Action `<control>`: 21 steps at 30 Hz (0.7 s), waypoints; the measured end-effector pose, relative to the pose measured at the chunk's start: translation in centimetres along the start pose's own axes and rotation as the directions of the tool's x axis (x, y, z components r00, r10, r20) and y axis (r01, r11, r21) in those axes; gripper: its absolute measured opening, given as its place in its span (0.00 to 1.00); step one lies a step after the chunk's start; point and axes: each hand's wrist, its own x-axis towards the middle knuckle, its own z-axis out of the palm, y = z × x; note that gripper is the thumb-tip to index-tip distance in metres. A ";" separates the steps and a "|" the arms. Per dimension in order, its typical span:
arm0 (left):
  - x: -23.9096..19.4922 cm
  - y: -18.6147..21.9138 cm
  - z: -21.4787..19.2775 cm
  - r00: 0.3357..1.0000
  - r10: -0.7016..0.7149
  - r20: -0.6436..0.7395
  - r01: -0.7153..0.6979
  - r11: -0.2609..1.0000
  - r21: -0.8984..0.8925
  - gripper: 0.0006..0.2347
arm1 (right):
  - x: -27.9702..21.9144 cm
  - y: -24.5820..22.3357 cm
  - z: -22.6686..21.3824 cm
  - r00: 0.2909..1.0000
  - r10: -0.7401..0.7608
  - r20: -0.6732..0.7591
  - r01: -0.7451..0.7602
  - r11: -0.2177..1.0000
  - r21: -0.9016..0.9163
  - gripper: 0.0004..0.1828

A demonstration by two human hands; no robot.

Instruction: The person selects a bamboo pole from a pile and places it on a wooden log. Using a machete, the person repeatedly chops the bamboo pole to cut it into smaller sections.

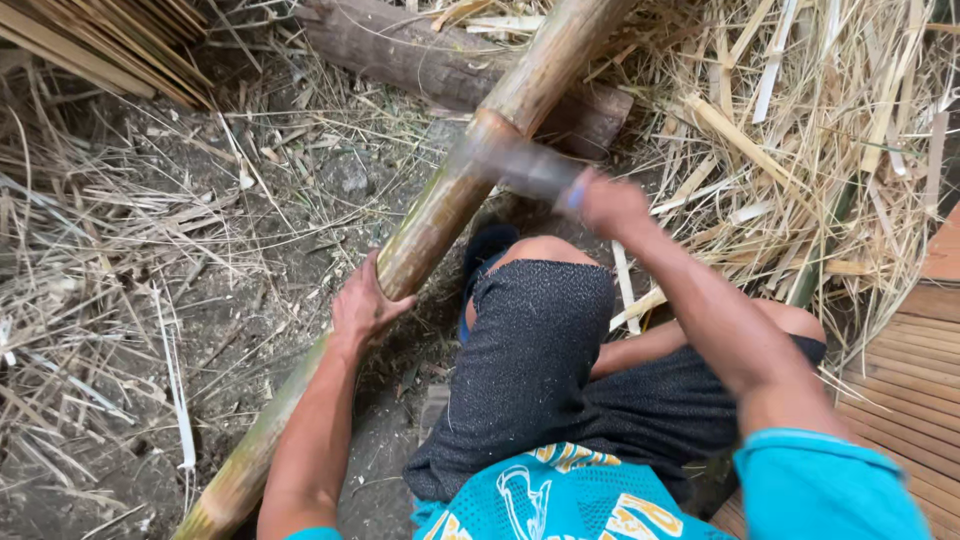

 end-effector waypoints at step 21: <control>1.3 0.4 -2.0 0.989 -0.054 0.135 0.057 0.998 -0.020 0.48 | 0.5 0.6 -3.6 0.974 0.206 -0.090 -0.186 0.964 0.193 0.33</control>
